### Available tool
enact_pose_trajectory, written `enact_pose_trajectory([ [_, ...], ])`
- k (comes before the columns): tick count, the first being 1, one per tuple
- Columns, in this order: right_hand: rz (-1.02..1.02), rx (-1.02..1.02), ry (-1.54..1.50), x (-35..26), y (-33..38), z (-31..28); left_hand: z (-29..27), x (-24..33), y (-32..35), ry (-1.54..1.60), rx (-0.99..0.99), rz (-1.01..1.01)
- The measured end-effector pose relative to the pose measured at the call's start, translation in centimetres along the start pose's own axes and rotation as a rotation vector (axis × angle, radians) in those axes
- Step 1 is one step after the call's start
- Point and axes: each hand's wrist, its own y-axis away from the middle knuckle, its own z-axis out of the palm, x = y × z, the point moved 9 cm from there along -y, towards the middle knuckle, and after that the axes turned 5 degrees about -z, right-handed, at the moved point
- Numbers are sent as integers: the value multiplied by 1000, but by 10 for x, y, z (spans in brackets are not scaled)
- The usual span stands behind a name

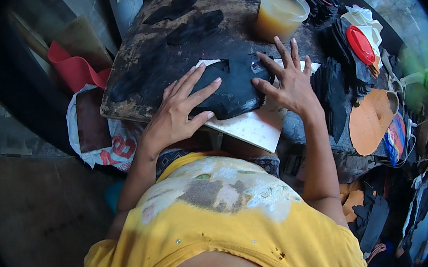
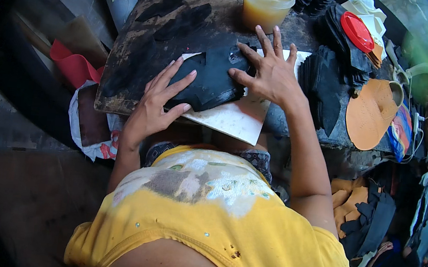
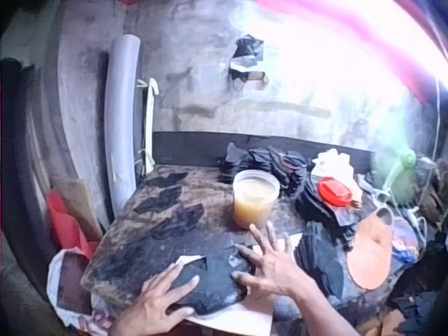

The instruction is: The person repeatedly applies a liquid from a plastic container onto black leather pieces using a brush, then rubs the liquid into the surface with their fingers. The person handles multiple leather pieces one at a time, placing them on a white board on the table.

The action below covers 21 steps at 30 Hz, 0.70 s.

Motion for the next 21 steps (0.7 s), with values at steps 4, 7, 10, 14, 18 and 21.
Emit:
enact_pose_trajectory([
  [4,-83,-26,-9,-10,-5,3,1,-2,2,0,-1,9],
  [7,-186,-45,-6,-24,-11,7,-2,-3,3,27,-2,21],
  [10,-265,-54,7,-32,-17,8,-3,-4,3,50,17,6],
  [14,-313,-123,-23,-38,-20,15,-1,-5,1,2,52,-28],
  [18,-370,-166,-250,-35,-21,11,-2,-4,2,-30,62,-39],
  [21,-485,-148,-700,-23,-21,-12,-3,-1,-1,-48,77,-40],
])
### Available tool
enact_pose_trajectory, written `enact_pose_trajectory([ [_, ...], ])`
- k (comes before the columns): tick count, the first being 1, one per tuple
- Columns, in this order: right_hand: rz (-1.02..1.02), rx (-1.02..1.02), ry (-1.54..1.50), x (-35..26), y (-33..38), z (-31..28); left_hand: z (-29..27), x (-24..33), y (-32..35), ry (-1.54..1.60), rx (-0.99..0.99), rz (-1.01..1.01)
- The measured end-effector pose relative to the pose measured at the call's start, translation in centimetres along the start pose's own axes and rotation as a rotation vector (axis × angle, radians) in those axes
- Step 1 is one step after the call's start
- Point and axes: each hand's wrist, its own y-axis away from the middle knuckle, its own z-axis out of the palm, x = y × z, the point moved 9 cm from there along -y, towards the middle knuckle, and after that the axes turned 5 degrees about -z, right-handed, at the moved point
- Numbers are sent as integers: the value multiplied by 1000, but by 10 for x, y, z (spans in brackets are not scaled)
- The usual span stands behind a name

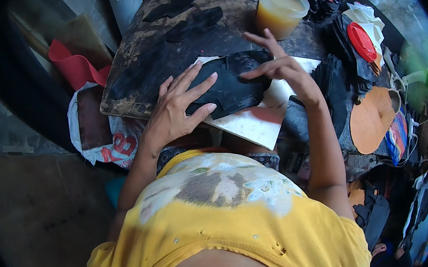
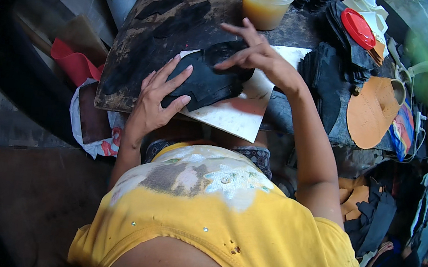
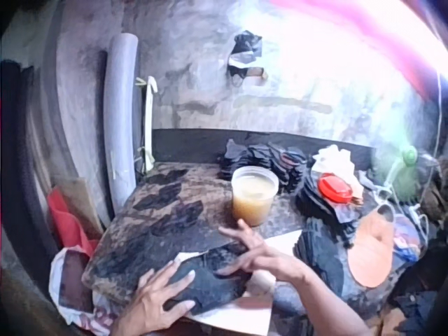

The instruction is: The person repeatedly applies a liquid from a plastic container onto black leather pieces using a brush, then rubs the liquid into the surface with their fingers. The person handles multiple leather pieces one at a time, placing them on a white board on the table.

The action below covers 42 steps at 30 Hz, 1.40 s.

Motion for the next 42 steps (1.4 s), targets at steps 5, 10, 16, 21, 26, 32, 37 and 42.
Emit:
enact_pose_trajectory([
  [5,319,258,297,28,34,-12,0,4,-6,-37,8,5],
  [10,239,329,746,-7,59,24,-2,7,-6,-26,15,3],
  [16,-37,501,598,-42,74,-6,-3,6,-10,14,11,2],
  [21,168,352,900,4,37,-18,0,9,-13,-56,16,-21],
  [26,285,179,963,25,31,3,1,8,-11,-57,36,-45],
  [32,145,221,756,4,40,13,1,4,-12,-7,33,-25],
  [37,89,168,517,-8,46,20,0,1,-9,30,23,-32],
  [42,191,234,598,-35,55,35,2,-2,-7,66,19,-18],
])
